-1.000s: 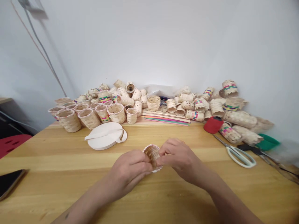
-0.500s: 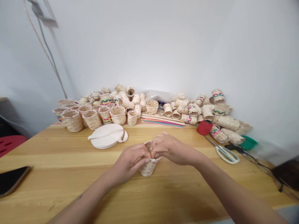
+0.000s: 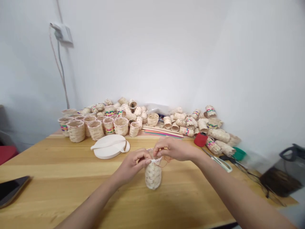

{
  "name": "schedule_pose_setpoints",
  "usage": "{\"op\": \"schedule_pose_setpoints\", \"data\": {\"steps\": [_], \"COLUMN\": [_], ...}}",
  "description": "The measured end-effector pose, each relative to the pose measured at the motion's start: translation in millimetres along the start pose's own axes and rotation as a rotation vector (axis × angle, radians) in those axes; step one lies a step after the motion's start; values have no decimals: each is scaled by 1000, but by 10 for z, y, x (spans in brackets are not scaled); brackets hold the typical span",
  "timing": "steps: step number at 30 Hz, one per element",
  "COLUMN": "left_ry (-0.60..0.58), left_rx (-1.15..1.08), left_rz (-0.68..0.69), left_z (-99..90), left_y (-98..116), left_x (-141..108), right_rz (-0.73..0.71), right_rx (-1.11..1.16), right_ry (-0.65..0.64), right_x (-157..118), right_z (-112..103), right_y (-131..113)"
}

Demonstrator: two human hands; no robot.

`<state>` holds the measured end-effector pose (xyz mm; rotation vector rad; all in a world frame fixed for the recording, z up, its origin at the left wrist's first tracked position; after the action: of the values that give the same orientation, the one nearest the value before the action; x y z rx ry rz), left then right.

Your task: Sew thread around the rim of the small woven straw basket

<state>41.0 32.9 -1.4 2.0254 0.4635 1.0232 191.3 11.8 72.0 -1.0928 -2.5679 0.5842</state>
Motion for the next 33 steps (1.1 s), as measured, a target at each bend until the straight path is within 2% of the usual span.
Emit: {"op": "schedule_pose_setpoints", "data": {"steps": [3, 8, 11, 15, 16, 18, 20, 22, 27, 33], "left_ry": [3, 3, 6, 101, 137, 208, 268, 293, 284, 310], "left_rx": [-49, -101, -32, 134, 166, 198, 188, 156, 67, -123], "left_rz": [-23, -32, 24, 72, 61, 18, -30, -65, -108, -173], "left_z": [-12, -27, -27, -52, -63, -89, -113, -118, -66, -11], "left_y": [-50, -105, -63, -39, -56, -108, -162, -200, -250, -320], "left_x": [-7, -2, 5, 13, 15, 17, 17, 17, 16, 16], "right_rz": [28, 81, 47, 7, 3, -31, -125, -232, -353, -443], "right_rx": [43, 74, 56, 32, 13, -96, -254, -380, -558, -688], "right_ry": [-18, 27, 30, 80, 126, 302, 517, 630, 563, 516], "right_x": [10, 62, 117, 185, 189, 162, 86, 10, 0, 38], "right_z": [2, 40, 95, 140, 139, 117, 113, 178, 420, 457], "right_y": [-25, 41, 76, 76, 77, 77, 59, 45, 43, 43]}}
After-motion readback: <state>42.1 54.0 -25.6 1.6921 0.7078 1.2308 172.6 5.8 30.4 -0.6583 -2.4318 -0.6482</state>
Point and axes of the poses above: each hand's wrist, its own x-axis towards the middle knuckle, its own z-axis out of the palm, y = z × x, the point moved 4 cm from there along x, towards the middle knuckle, and after that the axes turned 2 degrees about y, right-handed, at the moved point
